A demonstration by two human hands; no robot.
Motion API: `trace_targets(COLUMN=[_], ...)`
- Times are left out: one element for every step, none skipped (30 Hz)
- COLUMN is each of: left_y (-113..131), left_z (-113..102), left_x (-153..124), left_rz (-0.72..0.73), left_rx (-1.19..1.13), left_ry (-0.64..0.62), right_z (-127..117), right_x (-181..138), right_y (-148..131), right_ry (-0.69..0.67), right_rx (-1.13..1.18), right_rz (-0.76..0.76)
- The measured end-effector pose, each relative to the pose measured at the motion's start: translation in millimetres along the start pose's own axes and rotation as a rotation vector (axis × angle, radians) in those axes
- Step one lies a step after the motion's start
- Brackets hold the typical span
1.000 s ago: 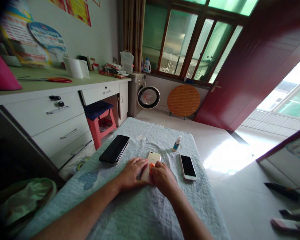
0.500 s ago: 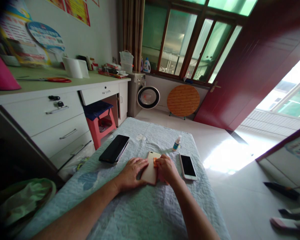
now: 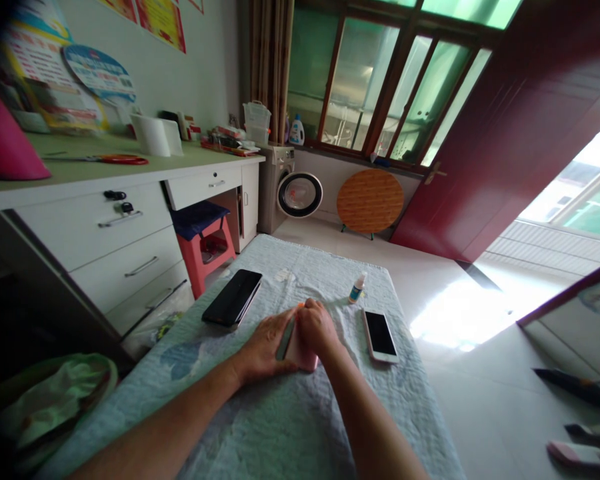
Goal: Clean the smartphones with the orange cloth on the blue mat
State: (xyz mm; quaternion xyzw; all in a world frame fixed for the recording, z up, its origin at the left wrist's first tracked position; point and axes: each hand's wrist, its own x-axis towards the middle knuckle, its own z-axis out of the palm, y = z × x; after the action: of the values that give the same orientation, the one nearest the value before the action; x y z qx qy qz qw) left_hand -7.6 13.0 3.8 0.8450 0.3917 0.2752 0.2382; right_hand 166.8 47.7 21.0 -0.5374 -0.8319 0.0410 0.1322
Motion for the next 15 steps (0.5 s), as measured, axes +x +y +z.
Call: trace_targets(left_y=[-0.3, -0.3, 0.0, 0.4, 0.8, 1.2, 1.5, 1.6, 1.5, 1.3, 1.0, 0.7, 0.5, 0.5, 0.7], left_z=[0.4, 0.6, 0.6, 0.7, 0.7, 0.7, 0.8, 0.8, 0.9, 0.9, 1.0, 1.0, 0.9, 0.8, 0.6], left_x=[-0.3, -0.5, -0.6, -0.7, -0.6, -0.4, -0.2, 0.0, 0.2, 0.3, 0.4, 0.4, 0.4, 0.3, 0.3], left_rz=[-0.009, -0.017, -0.023, -0.028, -0.031, -0.032, -0.031, -0.028, -0.022, -0.016, -0.011, -0.007, -0.007, -0.008, -0.012], left_rx=[-0.009, -0.014, -0.015, -0.014, -0.009, -0.002, 0.005, 0.013, 0.019, 0.023, 0.027, 0.031, 0.035, 0.038, 0.041], left_ry=[0.006, 0.009, 0.008, 0.006, 0.003, 0.0, -0.003, -0.006, -0.008, -0.01, -0.011, -0.012, -0.014, -0.017, -0.018], right_z=[0.2, 0.1, -0.4, -1.1, -1.9, -2.8, -3.5, -4.2, -4.7, -5.0, -5.2, -5.2, -5.0, -4.8, -4.8], right_x=[-2.9, -5.5, -7.2, -7.7, -7.0, -5.1, -2.2, 1.5, 5.3, 9.0, 12.1, 14.3, 15.3, 14.9, 13.1], right_y=[-2.6, -4.6, -5.6, -5.8, -5.0, -3.5, -1.4, 0.9, 3.2, 5.3, 6.9, 7.9, 8.2, 7.9, 6.9], right_ry=[-0.005, -0.009, -0.011, -0.012, -0.013, -0.013, -0.01, -0.003, 0.006, 0.015, 0.023, 0.027, 0.028, 0.029, 0.029], right_rx=[0.014, 0.028, 0.039, 0.044, 0.043, 0.037, 0.03, 0.023, 0.019, 0.018, 0.021, 0.024, 0.024, 0.022, 0.019], right_rz=[-0.048, -0.089, -0.115, -0.123, -0.114, -0.093, -0.064, -0.03, 0.004, 0.034, 0.062, 0.084, 0.099, 0.107, 0.106])
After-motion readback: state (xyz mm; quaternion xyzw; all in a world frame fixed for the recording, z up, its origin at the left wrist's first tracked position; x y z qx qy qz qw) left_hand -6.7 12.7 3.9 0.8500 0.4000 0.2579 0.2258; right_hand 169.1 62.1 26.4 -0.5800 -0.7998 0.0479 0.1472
